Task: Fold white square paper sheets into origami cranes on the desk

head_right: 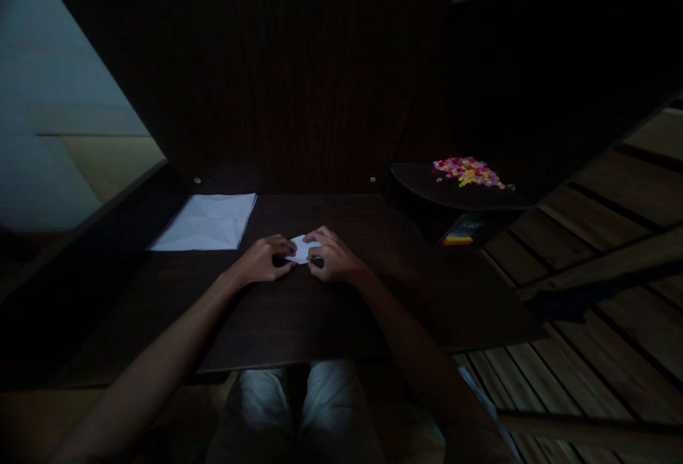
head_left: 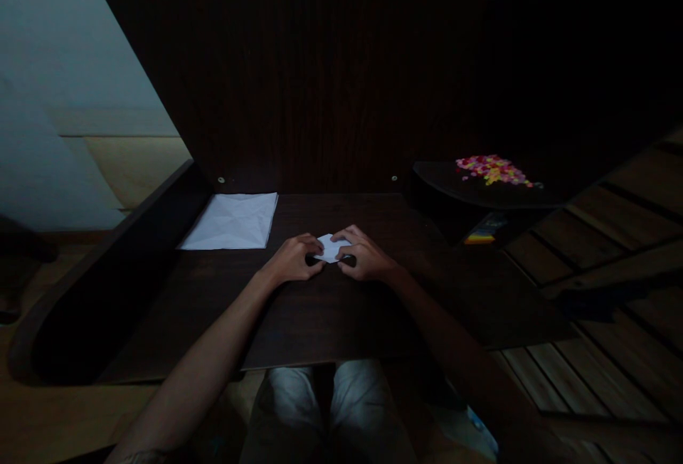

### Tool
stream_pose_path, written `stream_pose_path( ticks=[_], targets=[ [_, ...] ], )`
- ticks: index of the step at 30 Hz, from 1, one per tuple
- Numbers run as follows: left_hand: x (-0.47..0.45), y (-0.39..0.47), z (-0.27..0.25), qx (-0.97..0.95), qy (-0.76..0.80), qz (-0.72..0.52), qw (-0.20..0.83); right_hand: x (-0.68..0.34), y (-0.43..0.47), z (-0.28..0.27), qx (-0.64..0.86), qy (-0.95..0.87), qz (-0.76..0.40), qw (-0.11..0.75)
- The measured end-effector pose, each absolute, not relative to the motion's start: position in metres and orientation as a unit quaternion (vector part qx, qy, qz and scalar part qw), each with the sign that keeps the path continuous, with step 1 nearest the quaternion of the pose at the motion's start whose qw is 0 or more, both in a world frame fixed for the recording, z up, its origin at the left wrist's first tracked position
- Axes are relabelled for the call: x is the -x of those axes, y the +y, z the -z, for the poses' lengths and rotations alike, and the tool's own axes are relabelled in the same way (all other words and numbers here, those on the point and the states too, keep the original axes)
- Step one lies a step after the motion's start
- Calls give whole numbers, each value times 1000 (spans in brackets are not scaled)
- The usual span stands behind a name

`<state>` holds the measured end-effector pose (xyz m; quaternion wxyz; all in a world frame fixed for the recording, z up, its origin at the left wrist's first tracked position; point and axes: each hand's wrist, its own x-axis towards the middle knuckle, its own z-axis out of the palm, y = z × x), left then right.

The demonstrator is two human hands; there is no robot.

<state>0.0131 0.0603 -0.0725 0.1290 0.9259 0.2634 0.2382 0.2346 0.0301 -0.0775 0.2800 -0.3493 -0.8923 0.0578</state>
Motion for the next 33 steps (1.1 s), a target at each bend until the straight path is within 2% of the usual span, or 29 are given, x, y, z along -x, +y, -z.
stream_pose_path(
  ticks=[9, 14, 33],
  targets=[
    [-13, 64, 76, -915, 266, -255, 163, -236, 33, 83, 368, -884, -132, 257],
    [-13, 66, 77, -914, 269, -253, 171, -236, 34, 82, 376, -885, -125, 244],
    [-16, 68, 81, -914, 298, -230, 152, -229, 38, 87, 436, -839, -144, 292]
  ],
)
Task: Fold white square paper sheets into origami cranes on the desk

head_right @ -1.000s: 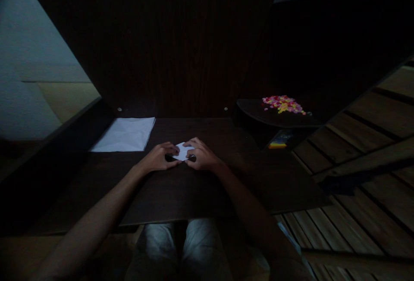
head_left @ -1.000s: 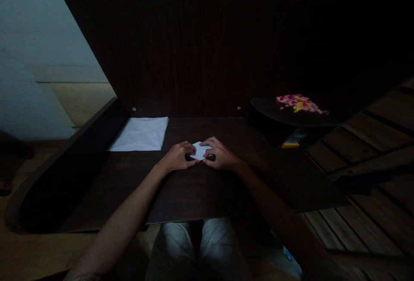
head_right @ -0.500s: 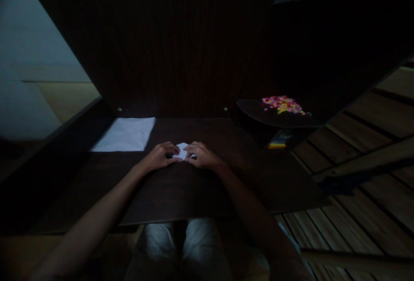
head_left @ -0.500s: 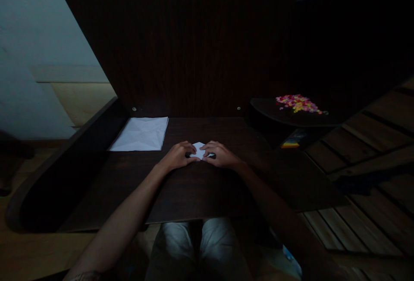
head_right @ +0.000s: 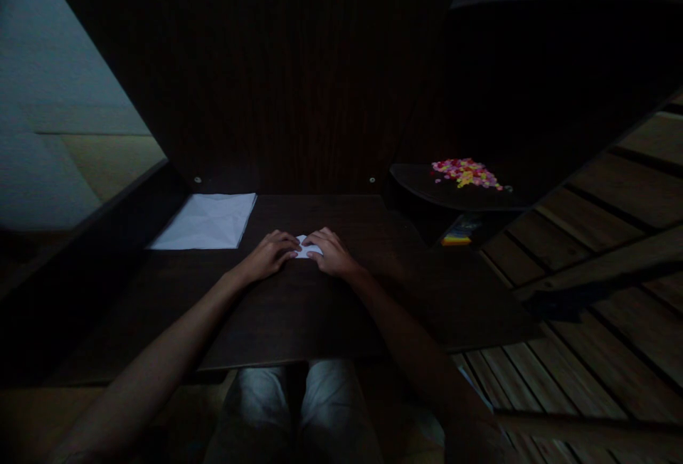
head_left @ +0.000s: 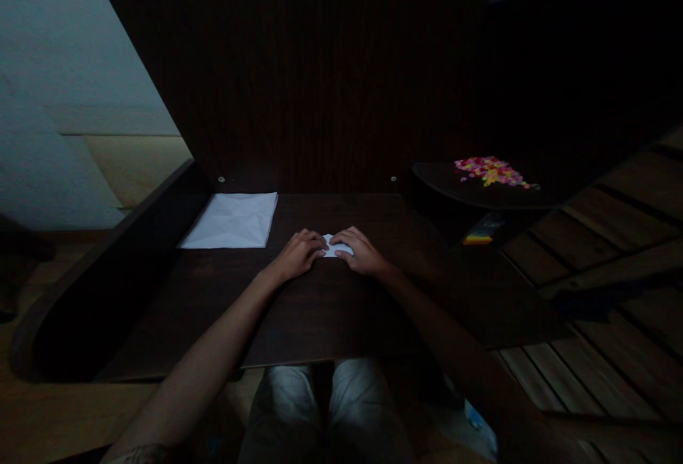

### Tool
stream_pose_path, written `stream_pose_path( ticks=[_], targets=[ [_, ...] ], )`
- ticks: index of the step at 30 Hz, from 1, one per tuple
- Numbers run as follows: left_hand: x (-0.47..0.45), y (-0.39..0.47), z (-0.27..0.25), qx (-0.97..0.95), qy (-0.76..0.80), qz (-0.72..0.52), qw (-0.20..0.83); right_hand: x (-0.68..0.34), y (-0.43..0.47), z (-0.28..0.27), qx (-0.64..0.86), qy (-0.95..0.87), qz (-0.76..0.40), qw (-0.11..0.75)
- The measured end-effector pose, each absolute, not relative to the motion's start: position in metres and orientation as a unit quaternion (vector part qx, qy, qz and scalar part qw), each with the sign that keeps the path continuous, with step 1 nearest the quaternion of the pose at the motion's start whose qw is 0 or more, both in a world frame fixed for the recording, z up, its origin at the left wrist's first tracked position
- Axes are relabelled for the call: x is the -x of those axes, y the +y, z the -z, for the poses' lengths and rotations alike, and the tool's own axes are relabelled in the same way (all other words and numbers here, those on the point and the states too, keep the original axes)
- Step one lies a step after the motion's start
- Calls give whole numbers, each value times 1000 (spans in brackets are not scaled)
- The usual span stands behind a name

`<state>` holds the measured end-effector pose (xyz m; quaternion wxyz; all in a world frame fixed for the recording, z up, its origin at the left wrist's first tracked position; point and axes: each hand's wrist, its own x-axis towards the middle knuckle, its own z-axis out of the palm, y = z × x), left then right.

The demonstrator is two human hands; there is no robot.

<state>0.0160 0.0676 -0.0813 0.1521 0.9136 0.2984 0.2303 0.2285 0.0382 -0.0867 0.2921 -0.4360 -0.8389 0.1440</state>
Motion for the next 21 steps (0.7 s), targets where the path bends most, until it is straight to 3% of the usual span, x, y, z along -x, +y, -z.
stream_pose_path(
  ticks=[7, 11, 21],
  targets=[
    [-16, 66, 81, -899, 336, -239, 150, -229, 40, 90, 522, -792, -47, 313],
    [-18, 66, 80, -863, 369, -285, 193, -227, 39, 90, 491, -802, -59, 335],
    [-16, 67, 80, -901, 331, -228, 166, -223, 36, 88, 442, -833, -81, 321]
  ],
)
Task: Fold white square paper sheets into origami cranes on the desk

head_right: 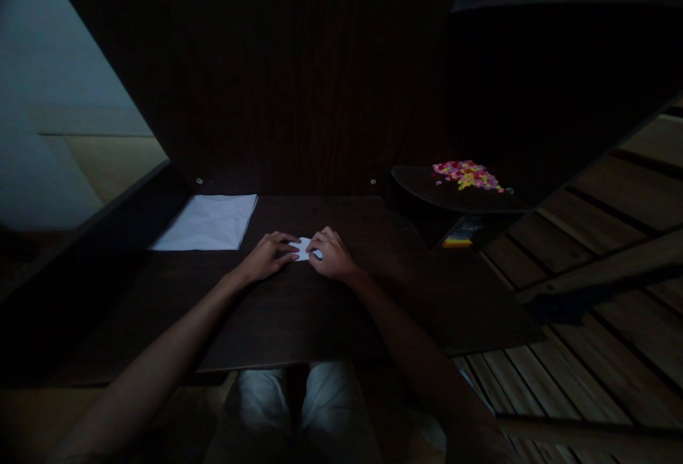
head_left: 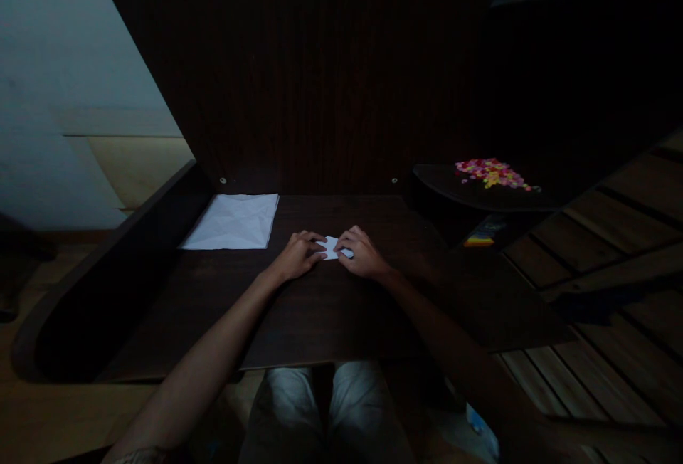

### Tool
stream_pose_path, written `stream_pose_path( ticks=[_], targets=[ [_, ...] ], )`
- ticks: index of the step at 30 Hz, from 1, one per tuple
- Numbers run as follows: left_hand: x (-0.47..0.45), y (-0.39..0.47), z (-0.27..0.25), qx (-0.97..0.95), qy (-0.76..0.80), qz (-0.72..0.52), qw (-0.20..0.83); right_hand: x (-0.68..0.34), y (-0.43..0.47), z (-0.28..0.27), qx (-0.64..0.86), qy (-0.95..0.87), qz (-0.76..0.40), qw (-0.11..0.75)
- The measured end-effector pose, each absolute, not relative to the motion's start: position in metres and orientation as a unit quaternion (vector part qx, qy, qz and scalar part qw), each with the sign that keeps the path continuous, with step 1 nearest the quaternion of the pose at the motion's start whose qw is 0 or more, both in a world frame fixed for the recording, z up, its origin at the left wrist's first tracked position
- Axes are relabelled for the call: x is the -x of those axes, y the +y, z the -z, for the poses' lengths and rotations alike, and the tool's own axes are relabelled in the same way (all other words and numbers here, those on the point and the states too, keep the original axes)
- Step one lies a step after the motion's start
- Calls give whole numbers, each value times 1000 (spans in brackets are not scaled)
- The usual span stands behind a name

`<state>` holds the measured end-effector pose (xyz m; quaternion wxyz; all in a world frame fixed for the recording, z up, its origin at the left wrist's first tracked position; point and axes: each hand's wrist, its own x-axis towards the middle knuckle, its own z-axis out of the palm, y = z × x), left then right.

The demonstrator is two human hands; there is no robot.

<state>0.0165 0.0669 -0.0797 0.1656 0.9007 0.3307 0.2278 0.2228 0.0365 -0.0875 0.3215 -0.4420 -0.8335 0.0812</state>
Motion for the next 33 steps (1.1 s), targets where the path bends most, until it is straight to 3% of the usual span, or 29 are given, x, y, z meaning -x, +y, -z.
stream_pose_path(
  ticks=[21, 33],
  targets=[
    [-22, 61, 80, -890, 347, -250, 159, -222, 41, 94, 500, -761, -183, 371],
    [-21, 57, 75, -910, 309, -234, 147, -232, 30, 80, 444, -866, -94, 209]
  ],
)
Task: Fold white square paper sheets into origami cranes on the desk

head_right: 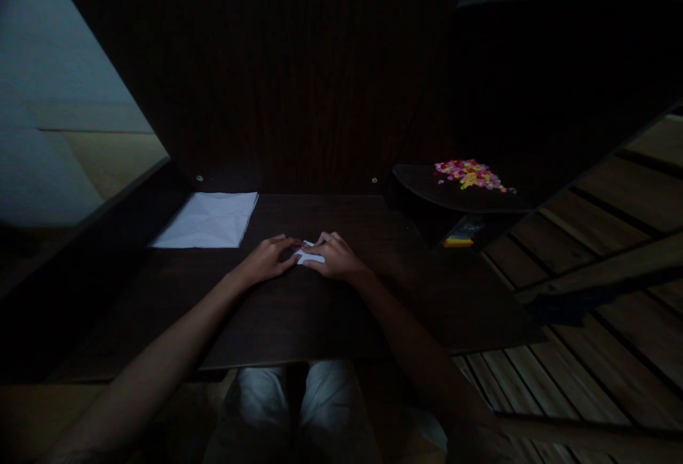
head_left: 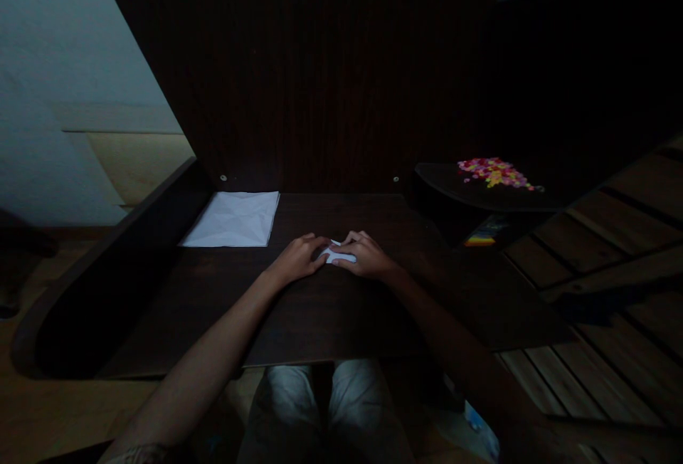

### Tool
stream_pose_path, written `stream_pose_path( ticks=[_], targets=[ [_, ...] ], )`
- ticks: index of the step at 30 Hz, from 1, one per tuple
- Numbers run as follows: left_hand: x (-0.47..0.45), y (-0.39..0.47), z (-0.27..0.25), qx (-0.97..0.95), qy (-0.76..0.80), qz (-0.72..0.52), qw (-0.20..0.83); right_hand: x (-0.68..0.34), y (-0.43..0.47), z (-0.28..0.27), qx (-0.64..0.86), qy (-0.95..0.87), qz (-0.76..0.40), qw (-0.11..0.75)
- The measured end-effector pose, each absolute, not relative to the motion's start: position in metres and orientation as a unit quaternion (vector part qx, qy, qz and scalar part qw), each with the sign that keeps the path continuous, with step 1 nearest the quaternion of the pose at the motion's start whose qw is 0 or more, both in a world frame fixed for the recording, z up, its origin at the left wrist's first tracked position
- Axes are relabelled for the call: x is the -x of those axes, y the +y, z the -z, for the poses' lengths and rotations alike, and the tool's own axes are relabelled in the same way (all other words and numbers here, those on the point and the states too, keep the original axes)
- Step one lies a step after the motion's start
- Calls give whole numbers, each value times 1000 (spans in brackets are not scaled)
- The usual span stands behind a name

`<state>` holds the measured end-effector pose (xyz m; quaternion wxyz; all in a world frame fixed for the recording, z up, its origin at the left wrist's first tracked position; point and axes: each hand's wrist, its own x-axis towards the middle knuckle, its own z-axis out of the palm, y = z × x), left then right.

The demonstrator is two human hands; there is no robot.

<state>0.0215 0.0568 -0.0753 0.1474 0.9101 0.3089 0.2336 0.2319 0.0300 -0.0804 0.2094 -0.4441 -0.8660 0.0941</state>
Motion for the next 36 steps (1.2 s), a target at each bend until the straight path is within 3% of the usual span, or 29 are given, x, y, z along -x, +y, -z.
stream_pose_path(
  ticks=[8, 15, 23, 31, 36],
  targets=[
    [-21, 60, 75, -830, 414, -276, 251, -232, 28, 76, 495, -848, -36, 184],
    [-21, 65, 82, -813, 495, -268, 148, -225, 33, 84, 581, -780, -47, 228],
    [-23, 64, 84, -795, 498, -280, 204, -224, 37, 94, 659, -701, -67, 265],
    [-24, 66, 82, -736, 404, -356, 410, -220, 37, 92, 607, -724, -122, 303],
    [-33, 62, 81, -640, 346, -438, 528, -217, 40, 92, 559, -678, -201, 434]
  ],
)
